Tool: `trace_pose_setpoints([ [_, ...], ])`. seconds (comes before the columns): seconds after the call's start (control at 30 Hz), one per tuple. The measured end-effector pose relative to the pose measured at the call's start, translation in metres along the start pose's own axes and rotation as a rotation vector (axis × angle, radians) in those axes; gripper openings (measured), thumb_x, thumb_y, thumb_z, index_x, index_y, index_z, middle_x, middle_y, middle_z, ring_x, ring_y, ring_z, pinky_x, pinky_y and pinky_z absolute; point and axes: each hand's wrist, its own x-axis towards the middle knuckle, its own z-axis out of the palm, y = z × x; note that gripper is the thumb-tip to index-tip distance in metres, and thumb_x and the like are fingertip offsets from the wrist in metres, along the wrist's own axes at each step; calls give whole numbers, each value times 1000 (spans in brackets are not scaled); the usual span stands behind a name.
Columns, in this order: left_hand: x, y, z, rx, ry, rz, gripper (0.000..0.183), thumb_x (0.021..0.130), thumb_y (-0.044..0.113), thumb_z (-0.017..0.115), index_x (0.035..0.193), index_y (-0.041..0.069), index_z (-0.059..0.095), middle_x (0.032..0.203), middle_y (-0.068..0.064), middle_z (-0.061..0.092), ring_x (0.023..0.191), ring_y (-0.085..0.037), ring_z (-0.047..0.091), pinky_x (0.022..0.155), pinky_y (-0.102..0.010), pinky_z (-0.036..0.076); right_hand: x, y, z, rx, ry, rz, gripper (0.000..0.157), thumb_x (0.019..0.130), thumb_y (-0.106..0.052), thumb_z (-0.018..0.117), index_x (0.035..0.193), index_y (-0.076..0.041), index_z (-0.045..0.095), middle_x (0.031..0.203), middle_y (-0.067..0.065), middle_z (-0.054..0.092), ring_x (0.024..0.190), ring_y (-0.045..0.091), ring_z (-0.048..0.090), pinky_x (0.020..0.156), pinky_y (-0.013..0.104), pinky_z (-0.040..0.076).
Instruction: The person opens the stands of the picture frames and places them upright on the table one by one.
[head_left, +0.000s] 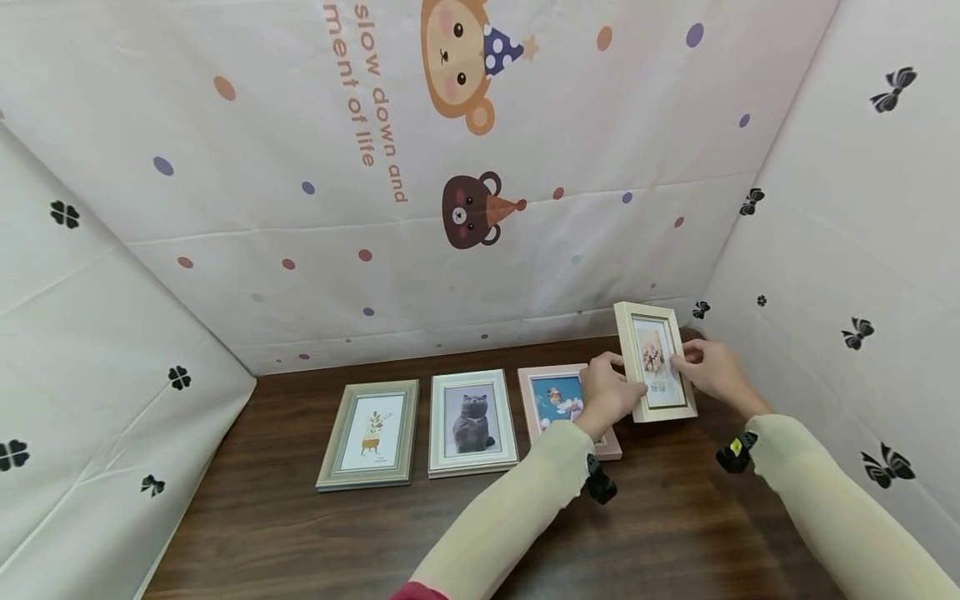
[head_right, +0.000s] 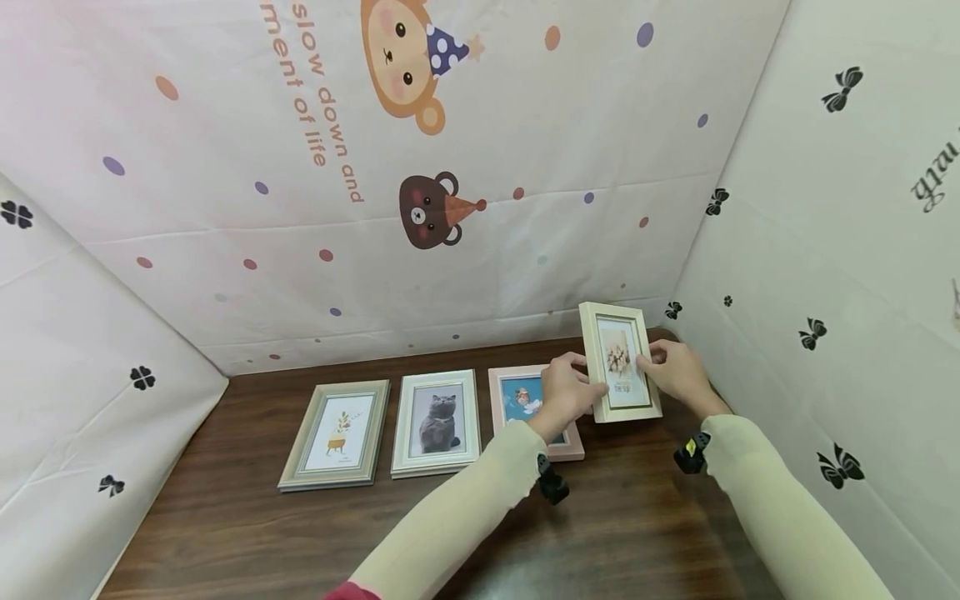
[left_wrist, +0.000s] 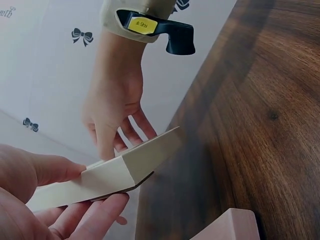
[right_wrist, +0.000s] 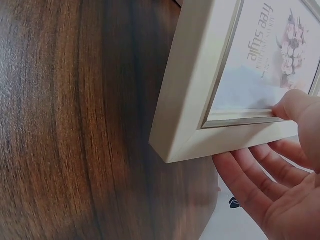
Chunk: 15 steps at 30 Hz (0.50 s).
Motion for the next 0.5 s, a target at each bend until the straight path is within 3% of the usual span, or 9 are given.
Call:
trace_pose_setpoints([
  [0.27,-1,1,-2,-9,-11,17,37,79,11,90,110,13,70,77,2,63,60,-9,59,53,-26,54,-1,1,2,29,-1,0,46,102,-25,63,125,15,58,104,29,68,71,30,70,57,38,60],
  [0.5,1,2,-3,-21,-12,21,37,78,11,91,108,13,70,76,3,62,61,-9,59,54,-27,54,2,1,-1,51,-42,7,50,103,-26,61,130,15,54,109,31,66,72,26,70,63,45,62],
])
